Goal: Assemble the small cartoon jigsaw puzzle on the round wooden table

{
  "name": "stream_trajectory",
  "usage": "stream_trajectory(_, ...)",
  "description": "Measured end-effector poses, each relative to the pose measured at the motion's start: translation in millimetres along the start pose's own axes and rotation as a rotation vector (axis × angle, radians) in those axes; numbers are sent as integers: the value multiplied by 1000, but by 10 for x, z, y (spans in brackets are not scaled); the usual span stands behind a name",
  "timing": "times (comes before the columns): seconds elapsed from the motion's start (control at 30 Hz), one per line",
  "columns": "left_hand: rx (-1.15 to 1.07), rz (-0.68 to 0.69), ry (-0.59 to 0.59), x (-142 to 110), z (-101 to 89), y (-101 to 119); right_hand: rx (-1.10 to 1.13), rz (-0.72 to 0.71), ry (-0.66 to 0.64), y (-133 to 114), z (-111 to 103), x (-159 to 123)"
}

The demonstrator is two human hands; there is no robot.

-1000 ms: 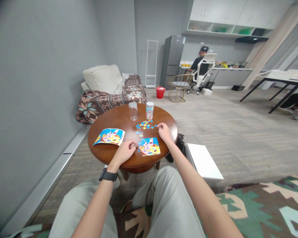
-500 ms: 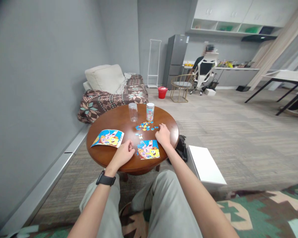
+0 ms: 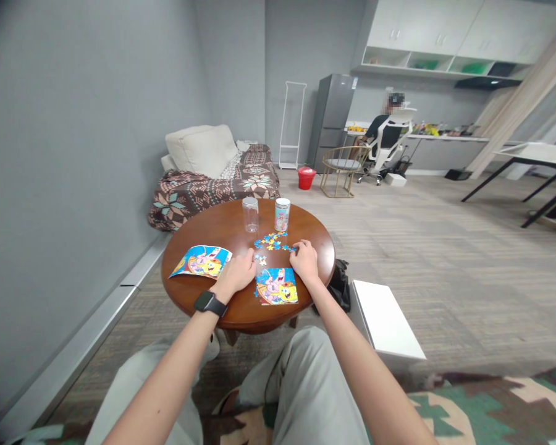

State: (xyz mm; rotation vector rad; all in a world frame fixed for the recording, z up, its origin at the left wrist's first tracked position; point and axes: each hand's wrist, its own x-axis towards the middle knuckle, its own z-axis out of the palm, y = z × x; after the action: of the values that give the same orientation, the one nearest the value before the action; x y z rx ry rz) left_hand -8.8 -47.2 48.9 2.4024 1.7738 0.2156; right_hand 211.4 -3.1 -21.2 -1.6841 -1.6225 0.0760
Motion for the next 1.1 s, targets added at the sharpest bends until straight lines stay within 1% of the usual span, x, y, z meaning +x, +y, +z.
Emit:
stream_trajectory(0.07,6,7,60,-9,35,-9,30,-2,18,29,18,3)
stream_trajectory(0.17,-9,-14,99,-26,63,-31,39,9,35,49,29,8)
stream_trajectory(0.27,-27,-35,111,-22,69,-42,38,10,37,51,23,9)
stream_trajectory(0.43,-56,-23,93,-10,83,-43,36,2,43,44,3,3)
stream_trajectory(0.57,-81,-30,110,-13,97,-52,40,-5,43,31,-5,-6)
stream_trajectory(0.63,-84,-35,147,-8,107,-59,39,-10,41,24,-5,-10)
stream_trajectory(0.7,-78,-19,221,5,124,-70,33,-8,37,18,-3,-10)
stream_trajectory(0.8,-71,56,303,37,162,-97,15,8,33,12,1,-3)
stream_trajectory(0.93,-114,141,295,71,208,-126,-20,19,32,2,5,8)
stream_trajectory(1.1,-87,161,199,83,240,-115,-61,-5,23,-10,5,1)
